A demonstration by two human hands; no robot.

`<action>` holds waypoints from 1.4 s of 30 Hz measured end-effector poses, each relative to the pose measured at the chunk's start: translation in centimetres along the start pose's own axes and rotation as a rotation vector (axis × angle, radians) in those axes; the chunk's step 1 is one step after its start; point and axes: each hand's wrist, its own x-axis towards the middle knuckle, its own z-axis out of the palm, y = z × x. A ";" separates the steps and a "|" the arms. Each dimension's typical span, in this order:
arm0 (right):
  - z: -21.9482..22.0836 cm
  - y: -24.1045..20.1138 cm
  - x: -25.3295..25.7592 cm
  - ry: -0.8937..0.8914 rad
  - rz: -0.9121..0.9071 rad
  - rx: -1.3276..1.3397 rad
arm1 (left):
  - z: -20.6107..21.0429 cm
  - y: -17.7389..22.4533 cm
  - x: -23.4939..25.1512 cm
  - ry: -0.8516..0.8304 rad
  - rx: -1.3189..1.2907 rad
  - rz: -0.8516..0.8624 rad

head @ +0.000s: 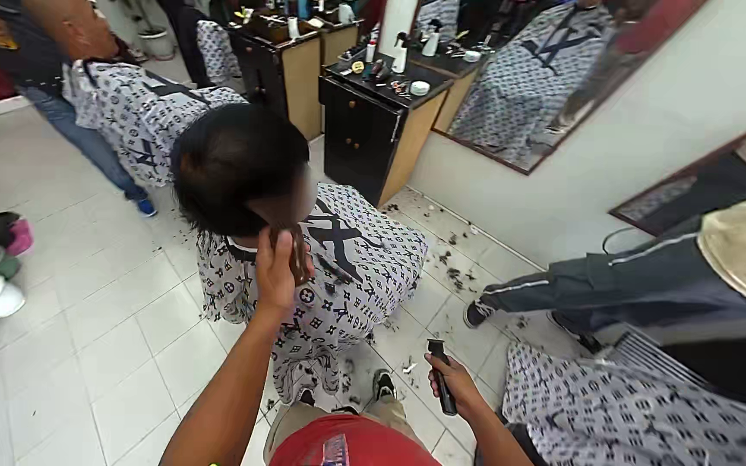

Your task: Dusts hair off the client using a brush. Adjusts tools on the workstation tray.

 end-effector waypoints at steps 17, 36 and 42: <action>-5.2 -5.6 6.2 -0.176 0.002 -0.136 | 7.8 -0.4 5.2 0.191 -0.164 -0.244; 6.4 2.1 -6.0 -0.011 -0.135 0.283 | -9.7 1.8 -0.5 -0.445 0.126 -0.295; 12.5 7.9 -11.7 -0.117 -0.135 0.453 | -12.8 0.6 -4.6 -0.552 -0.206 -0.518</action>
